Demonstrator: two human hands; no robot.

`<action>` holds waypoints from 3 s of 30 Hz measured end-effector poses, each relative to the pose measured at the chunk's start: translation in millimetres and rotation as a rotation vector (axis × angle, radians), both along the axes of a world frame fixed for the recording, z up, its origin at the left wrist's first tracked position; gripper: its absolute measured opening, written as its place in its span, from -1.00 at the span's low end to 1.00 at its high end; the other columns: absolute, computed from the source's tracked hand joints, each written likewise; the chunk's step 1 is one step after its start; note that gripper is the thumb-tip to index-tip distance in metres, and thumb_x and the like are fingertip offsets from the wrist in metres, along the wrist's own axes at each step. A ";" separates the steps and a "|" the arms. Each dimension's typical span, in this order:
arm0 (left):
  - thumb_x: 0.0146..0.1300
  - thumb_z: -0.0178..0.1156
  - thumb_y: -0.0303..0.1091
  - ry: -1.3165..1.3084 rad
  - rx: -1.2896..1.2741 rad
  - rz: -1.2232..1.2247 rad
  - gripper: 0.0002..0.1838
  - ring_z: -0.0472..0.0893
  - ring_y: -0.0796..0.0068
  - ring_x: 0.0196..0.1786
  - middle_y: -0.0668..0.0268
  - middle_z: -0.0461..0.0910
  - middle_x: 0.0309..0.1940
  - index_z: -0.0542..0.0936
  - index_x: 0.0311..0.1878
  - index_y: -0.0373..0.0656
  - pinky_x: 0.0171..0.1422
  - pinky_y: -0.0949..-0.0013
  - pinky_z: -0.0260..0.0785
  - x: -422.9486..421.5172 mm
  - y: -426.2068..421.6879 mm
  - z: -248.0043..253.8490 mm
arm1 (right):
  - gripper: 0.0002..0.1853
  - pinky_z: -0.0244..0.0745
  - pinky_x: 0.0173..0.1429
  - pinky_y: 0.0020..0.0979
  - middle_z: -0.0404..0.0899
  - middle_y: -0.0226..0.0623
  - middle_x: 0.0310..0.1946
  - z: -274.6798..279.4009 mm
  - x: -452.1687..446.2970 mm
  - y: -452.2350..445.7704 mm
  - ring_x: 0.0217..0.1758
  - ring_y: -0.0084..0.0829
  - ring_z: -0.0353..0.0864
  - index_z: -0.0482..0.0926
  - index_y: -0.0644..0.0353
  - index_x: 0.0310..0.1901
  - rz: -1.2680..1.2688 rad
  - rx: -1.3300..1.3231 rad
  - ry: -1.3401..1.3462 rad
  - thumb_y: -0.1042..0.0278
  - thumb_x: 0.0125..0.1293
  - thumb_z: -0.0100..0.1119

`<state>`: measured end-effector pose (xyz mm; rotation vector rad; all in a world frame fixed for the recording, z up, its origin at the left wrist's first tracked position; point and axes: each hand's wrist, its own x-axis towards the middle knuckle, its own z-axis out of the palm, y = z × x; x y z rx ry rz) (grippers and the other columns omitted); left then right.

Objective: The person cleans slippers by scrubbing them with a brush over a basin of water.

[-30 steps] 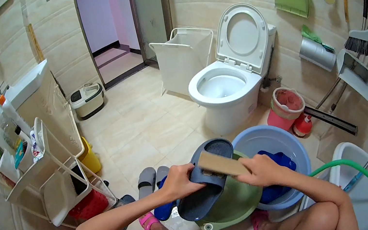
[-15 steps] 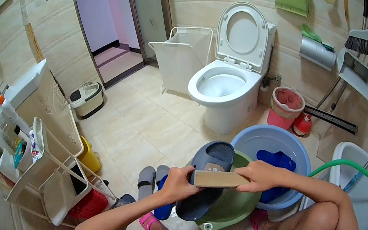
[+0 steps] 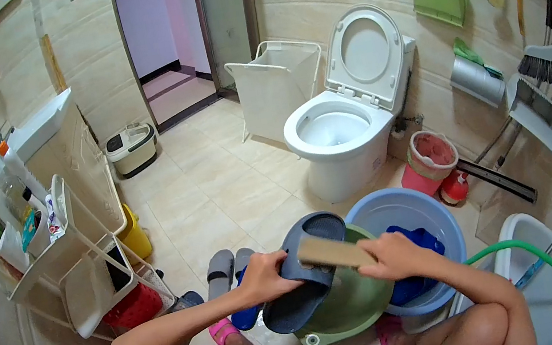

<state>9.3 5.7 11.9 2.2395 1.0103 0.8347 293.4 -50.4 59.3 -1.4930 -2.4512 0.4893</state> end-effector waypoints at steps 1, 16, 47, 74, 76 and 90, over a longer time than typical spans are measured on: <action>-0.20 0.45 -0.22 0.002 -0.003 -0.003 -0.60 0.56 0.31 -0.62 0.04 0.52 -0.65 0.60 -0.40 -0.37 -0.47 0.32 0.37 -0.6 -1.2 2.2 | -0.60 0.50 -0.24 0.00 0.57 0.08 -0.51 -1.0 1.6 2.0 -0.38 0.10 0.59 0.53 0.16 -0.24 -0.114 -0.006 -0.067 -0.06 0.15 0.12; -0.14 0.41 -0.20 -0.013 -0.128 0.023 -0.62 0.59 0.21 -0.58 0.02 0.52 -0.64 0.58 -0.41 -0.34 -0.47 0.25 0.38 -8.1 1.1 2.8 | -0.59 0.50 -0.22 0.01 0.61 0.04 -0.46 3.3 12.2 12.5 -0.35 0.09 0.60 0.57 0.16 -0.22 -0.247 0.078 -0.134 -0.05 0.13 0.13; -0.11 0.34 -0.32 0.411 0.219 -0.364 -0.47 0.59 0.04 -0.22 0.09 0.55 -0.31 0.51 0.02 -0.14 -0.21 0.08 0.47 32.6 16.1 -37.3 | -0.67 0.47 -0.04 -0.05 0.61 0.14 -0.31 -73.8 11.4 42.6 -0.16 0.12 0.60 0.58 0.30 -0.18 -0.253 -0.159 0.172 0.29 0.03 0.22; 0.19 0.34 -0.15 -0.227 -1.579 -0.510 -0.10 0.51 0.15 0.20 -0.03 0.36 0.24 0.00 0.42 -0.24 0.21 0.14 0.44 -0.8 32.2 -68.9 | -0.62 0.42 -0.08 -0.41 0.57 -0.28 -0.35 -72.0 67.4 67.3 -0.23 -0.52 0.49 0.53 0.33 -0.04 -0.123 -0.159 0.616 0.54 0.03 0.18; 0.18 0.34 -0.22 -0.205 -1.569 -0.625 -0.07 0.51 0.16 0.19 -0.10 0.38 0.21 -0.05 0.41 -0.34 0.20 0.16 0.46 5.1 22.1 -51.3 | -0.60 0.44 -0.10 -0.38 0.59 -0.14 -0.37 -62.6 60.0 65.4 -0.28 -0.43 0.53 0.53 0.30 -0.03 -0.128 -0.086 0.523 0.52 0.01 0.18; 0.24 0.27 -0.20 -0.441 -1.486 -0.277 -0.40 0.62 0.17 0.04 0.03 0.54 0.00 0.32 0.17 -0.45 0.04 0.20 0.58 6.4 10.9 -57.8 | -0.52 0.48 -0.20 -0.15 0.56 0.10 -0.39 -6.2 -13.3 11.8 -0.32 0.05 0.59 0.39 0.27 0.01 0.070 -0.021 0.142 0.02 0.30 0.18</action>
